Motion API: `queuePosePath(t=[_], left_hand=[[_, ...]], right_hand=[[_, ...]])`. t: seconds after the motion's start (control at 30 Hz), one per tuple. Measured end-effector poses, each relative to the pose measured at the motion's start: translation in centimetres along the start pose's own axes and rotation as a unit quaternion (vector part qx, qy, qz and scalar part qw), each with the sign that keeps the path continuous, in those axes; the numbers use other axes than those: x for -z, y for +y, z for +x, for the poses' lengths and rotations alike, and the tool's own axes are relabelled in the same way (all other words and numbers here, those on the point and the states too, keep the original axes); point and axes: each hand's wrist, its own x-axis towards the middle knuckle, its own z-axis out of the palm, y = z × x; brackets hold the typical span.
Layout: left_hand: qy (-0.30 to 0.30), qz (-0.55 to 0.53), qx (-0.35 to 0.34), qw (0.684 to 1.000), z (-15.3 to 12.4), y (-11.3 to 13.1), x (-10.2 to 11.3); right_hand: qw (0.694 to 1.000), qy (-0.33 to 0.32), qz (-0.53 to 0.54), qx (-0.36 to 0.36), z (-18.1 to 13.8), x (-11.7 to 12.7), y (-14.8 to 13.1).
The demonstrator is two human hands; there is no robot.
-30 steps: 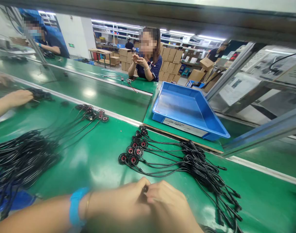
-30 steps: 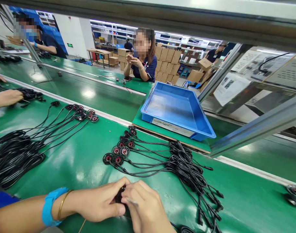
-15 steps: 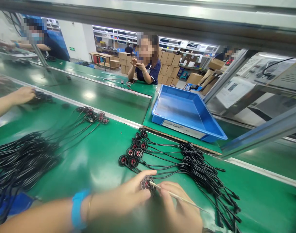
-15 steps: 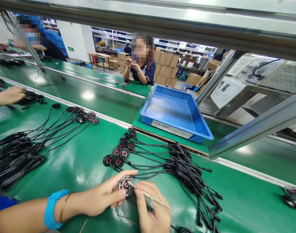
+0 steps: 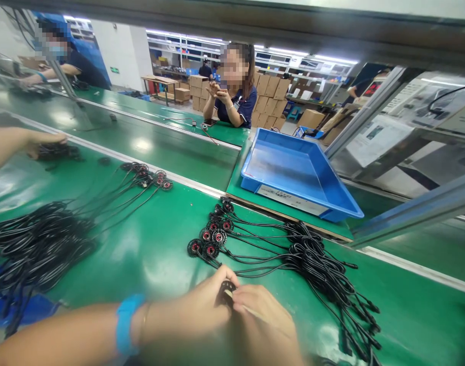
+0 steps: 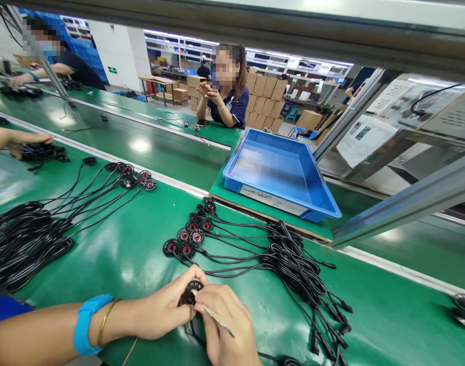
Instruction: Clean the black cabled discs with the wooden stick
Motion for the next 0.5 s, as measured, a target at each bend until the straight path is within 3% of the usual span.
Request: queuePosePath(t=[0.1, 0.27, 0.5], left_hand=[[0.011, -0.053, 0.007, 0.998, 0.3, 0.0, -0.2], [0.037, -0.065, 0.008, 0.997, 0.5, 0.7, -0.7], [0.046, -0.051, 0.022, 0.997, 0.3, 0.8, -0.9]], right_hand=[[0.999, 0.028, -0.027, -0.009, -0.2, -0.2, -0.2], [0.980, 0.161, -0.097, -0.065, -1.0, -0.7, -0.4], [0.977, 0.124, -0.170, -0.034, -1.1, -1.1, -0.5]])
